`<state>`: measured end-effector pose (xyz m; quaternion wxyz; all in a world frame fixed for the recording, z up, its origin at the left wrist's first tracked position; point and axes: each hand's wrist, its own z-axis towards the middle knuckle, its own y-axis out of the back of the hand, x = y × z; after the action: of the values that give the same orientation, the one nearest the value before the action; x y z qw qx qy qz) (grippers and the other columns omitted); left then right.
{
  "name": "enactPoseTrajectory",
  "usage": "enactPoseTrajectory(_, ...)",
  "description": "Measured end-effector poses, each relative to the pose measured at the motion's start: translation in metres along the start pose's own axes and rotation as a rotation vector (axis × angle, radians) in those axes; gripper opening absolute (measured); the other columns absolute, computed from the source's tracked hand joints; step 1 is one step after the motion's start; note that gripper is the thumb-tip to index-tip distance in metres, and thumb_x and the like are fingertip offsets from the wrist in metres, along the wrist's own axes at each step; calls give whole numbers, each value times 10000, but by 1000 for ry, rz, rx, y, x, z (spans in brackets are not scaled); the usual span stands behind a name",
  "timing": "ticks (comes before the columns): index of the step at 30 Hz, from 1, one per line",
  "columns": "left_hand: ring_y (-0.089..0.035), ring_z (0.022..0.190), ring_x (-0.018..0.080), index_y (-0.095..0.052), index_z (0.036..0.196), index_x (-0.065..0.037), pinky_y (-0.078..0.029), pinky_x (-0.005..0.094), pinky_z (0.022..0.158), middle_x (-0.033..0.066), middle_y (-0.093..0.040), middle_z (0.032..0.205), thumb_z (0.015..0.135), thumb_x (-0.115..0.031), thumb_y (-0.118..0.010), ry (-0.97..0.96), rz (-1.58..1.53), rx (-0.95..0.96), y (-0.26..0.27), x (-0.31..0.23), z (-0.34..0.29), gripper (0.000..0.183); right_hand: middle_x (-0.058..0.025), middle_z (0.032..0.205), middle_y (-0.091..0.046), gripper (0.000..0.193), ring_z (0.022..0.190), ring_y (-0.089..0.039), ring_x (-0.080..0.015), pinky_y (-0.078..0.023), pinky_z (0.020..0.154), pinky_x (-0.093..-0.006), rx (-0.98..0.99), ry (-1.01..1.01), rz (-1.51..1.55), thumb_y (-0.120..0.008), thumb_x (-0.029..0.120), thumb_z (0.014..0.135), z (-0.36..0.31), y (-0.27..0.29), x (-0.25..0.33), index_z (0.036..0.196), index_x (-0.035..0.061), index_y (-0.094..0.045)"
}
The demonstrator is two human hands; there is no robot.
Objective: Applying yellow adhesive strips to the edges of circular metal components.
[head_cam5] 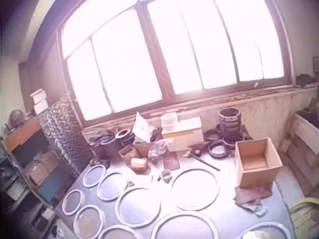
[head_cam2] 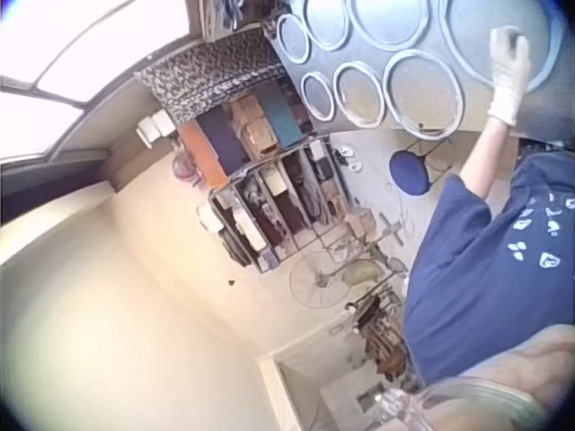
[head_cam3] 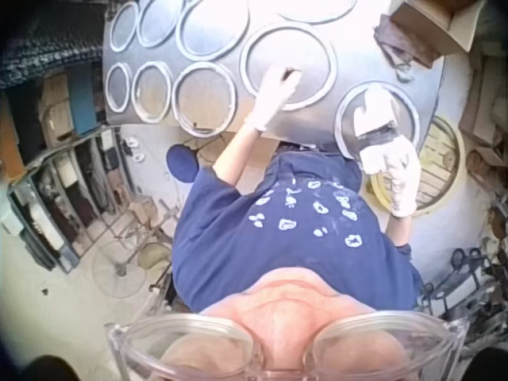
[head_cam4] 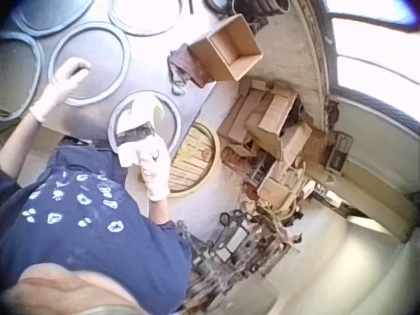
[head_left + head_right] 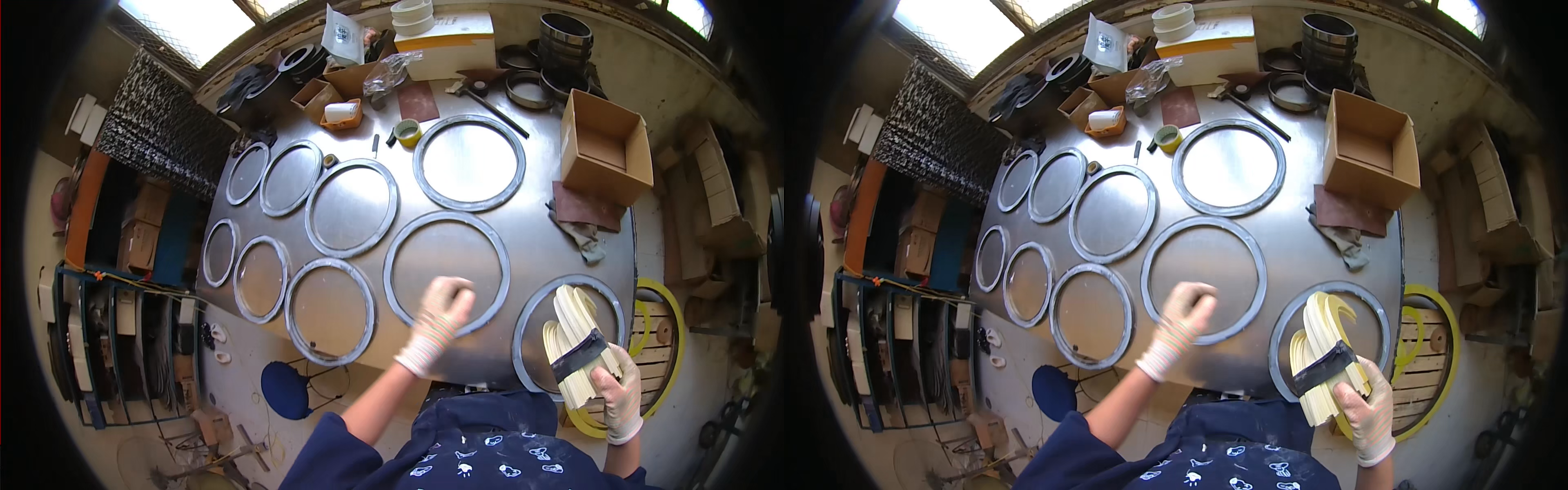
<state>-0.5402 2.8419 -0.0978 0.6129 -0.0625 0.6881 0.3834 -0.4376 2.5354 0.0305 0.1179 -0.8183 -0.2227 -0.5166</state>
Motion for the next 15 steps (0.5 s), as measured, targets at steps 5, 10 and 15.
enactPoseTrajectory(5, -627, 961, 394, -704, 972, -34, -498, 467, 870, 210, -659, 1013, 886, -295, -610, 54, 409, -187, 104, 131, 167, 291, -47, 1053, -678, 438, 903, -640, -138, -526, 822, -288, -137, 196, -286, -655, 67, 860, 44, -77, -18, 1290, 7, -592)
enactPoseTrajectory(10, -616, 1059, 353, -676, 1066, -73, -501, 459, 941, 170, -646, 1123, 885, -320, -615, 28, 779, -181, 130, 197, 339, 312, -205, 1048, -700, 544, 881, -724, -326, -560, 805, -387, -25, 124, -613, -748, 189, 810, 88, -144, -89, 1308, 48, -583)
enactPoseTrajectory(15, -633, 1103, 273, -671, 1110, -96, -544, 431, 896, 112, -641, 1165, 873, -363, -654, 120, 1102, -64, 123, 243, 423, 358, -158, 1180, -677, 577, 1059, -663, -362, -547, 870, -441, 89, 274, -912, -793, 141, 739, 87, -175, -138, 1265, 102, -558)
